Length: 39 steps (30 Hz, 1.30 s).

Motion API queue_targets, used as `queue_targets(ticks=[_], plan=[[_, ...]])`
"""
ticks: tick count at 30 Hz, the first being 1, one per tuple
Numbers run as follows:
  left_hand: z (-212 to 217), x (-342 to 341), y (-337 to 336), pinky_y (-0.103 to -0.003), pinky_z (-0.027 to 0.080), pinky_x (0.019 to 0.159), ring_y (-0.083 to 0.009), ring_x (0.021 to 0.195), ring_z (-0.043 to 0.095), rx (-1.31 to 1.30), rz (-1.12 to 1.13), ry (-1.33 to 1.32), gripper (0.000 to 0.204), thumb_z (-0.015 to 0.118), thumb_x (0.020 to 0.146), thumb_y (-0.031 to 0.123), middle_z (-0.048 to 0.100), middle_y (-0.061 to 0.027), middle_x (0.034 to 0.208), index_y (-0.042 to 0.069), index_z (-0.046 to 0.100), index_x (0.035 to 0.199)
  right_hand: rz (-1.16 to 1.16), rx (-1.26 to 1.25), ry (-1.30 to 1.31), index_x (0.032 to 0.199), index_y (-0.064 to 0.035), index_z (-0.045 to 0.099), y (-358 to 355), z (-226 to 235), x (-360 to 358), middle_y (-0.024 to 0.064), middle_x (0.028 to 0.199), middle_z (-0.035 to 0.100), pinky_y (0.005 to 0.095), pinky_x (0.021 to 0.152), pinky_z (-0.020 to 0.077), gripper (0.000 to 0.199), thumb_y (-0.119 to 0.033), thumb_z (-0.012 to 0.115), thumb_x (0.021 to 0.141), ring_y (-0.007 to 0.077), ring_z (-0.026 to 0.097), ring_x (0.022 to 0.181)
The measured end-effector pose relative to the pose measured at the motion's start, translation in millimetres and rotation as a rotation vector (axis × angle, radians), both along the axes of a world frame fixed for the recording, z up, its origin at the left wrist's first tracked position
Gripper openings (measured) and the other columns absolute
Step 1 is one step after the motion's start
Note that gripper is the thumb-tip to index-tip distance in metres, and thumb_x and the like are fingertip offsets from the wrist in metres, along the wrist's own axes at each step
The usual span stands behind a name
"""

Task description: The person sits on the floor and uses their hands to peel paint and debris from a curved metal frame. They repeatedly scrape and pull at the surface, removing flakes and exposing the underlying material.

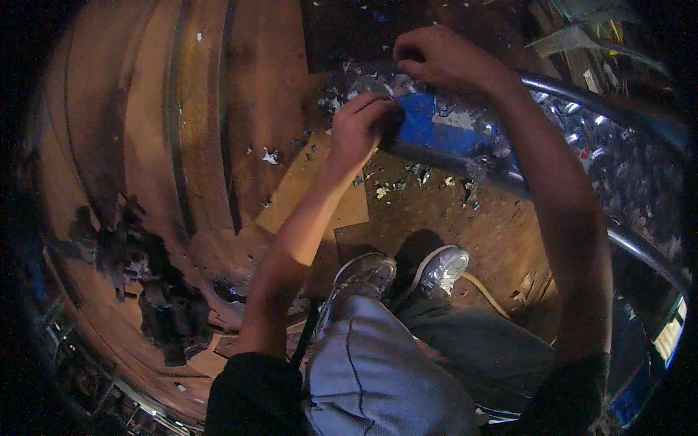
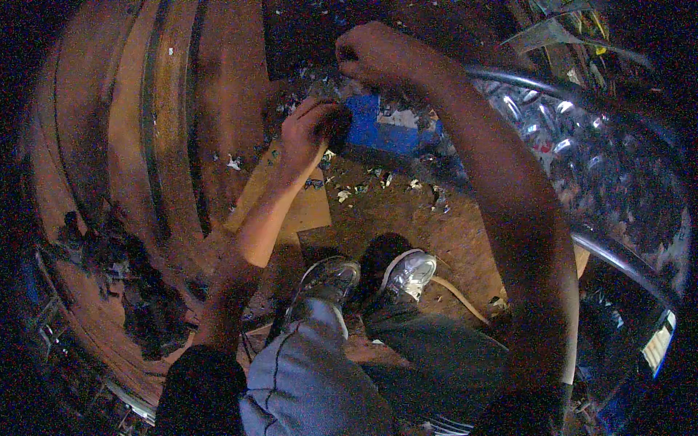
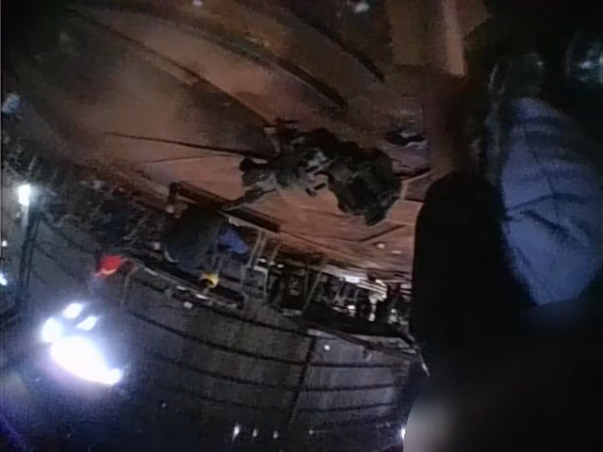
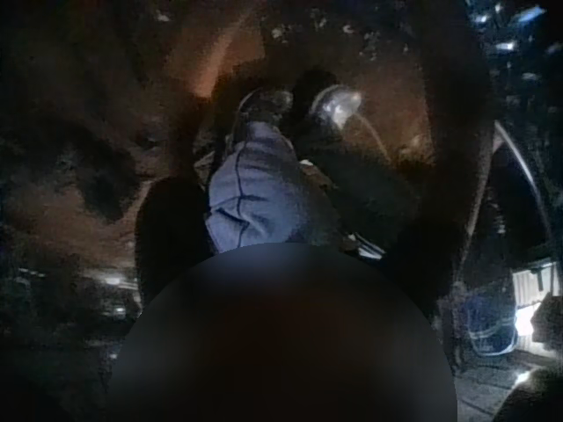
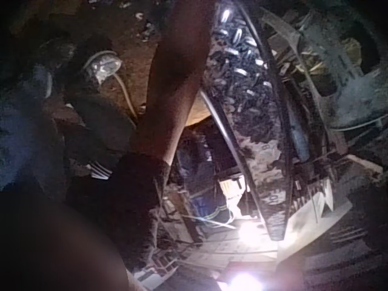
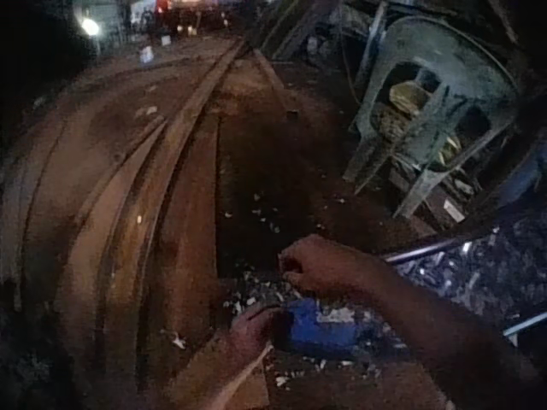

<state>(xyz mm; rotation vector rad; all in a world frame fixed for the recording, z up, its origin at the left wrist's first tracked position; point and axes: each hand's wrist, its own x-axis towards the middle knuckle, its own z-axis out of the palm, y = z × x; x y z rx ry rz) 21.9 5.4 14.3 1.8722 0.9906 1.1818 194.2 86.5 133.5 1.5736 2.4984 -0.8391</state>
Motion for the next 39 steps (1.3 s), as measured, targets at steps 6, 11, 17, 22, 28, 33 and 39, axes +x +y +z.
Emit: queue_targets(ticks=[6, 11, 17, 22, 28, 33, 39], plan=[[-17.1, 8.6, 15.1, -0.042, 0.048, 0.077, -0.0339, 0.091, 0.059, 0.204, -0.063, 0.195, 0.037, 0.063, 0.069, 0.003, 0.059, -0.0124, 0.099, 0.009, 0.059, 0.105, 0.008, 0.0, -0.006, 0.097, -0.0004, 0.062, 2.0, -0.3, 0.6, 0.0177, 0.091, 0.065, 0.0386, 0.078, 0.0494, 0.024, -0.02, 0.06, 0.083, 0.0295, 0.063, 0.084], [-12.1, 9.8, 14.6, -0.045, 0.046, 0.082, -0.0359, 0.094, 0.056, 0.245, -0.034, 0.289, 0.034, 0.061, 0.072, 0.006, 0.056, -0.0147, 0.103, 0.007, 0.055, 0.105, 0.005, -0.029, 0.026, 0.096, 0.0002, 0.062, 3.8, -2.8, -2.2, 0.0171, 0.087, 0.065, 0.0369, 0.076, 0.0499, 0.024, -0.02, 0.06, 0.083, 0.0267, 0.063, 0.081], [2.7, 31.6, 29.9, -0.045, 0.047, 0.079, -0.0382, 0.093, 0.057, 0.002, 0.056, 0.166, 0.029, 0.057, 0.077, 0.003, 0.056, -0.0178, 0.107, 0.004, 0.054, 0.105, 0.034, 0.055, 0.143, 0.097, 0.0003, 0.062, 5.7, -4.8, 5.3, 0.0149, 0.085, 0.065, 0.035, 0.076, 0.0496, 0.022, -0.018, 0.057, 0.085, 0.0243, 0.063, 0.079], [16.4, 11.5, 4.5, -0.04, 0.05, 0.075, -0.0339, 0.089, 0.062, -0.388, 0.256, -0.057, 0.02, 0.055, 0.084, 0.003, 0.06, -0.0178, 0.106, 0.003, 0.059, 0.104, -0.044, 0.031, 0.117, 0.099, -0.0002, 0.061, 5.8, -1.1, 8.1, 0.0142, 0.094, 0.065, 0.0354, 0.08, 0.0488, 0.025, -0.021, 0.057, 0.087, 0.0241, 0.063, 0.086], [21.8, -3.1, -49.1, -0.036, 0.051, 0.075, -0.0254, 0.087, 0.064, -0.342, 0.264, 0.102, 0.024, 0.062, 0.084, 0.008, 0.064, -0.0133, 0.096, 0.005, 0.064, 0.108, -0.365, -0.131, -0.143, 0.094, 0.0006, 0.059, -13.7, 94.7, 4.5, 0.0115, 0.08, 0.06, 0.0372, 0.068, 0.0449, 0.024, -0.023, 0.055, 0.09, 0.0205, 0.057, 0.073], [30.1, 7.7, -42.0, -0.034, 0.052, 0.072, -0.0262, 0.082, 0.065, -0.286, 0.234, 0.088, 0.022, 0.069, 0.079, 0.007, 0.064, -0.0142, 0.095, 0.003, 0.067, 0.101, -0.638, 0.089, -0.15, 0.116, -0.0039, 0.059, -51.8, 137.9, 35.2, 0.0111, 0.101, 0.064, 0.0334, 0.089, 0.0442, 0.038, -0.028, 0.061, 0.086, 0.0231, 0.06, 0.095], [35.5, 14.8, -56.3, -0.035, 0.051, 0.071, -0.0293, 0.078, 0.064, -0.299, 0.298, 0.007, 0.018, 0.069, 0.078, 0.004, 0.065, -0.0148, 0.09, 0.003, 0.068, 0.096, -0.563, 0.204, -0.439, 0.118, -0.0069, 0.059, -94.4, 206.5, 92.7, 0.02, 0.115, 0.058, 0.0482, 0.095, 0.0351, 0.047, -0.042, 0.054, 0.087, 0.0322, 0.051, 0.112]])
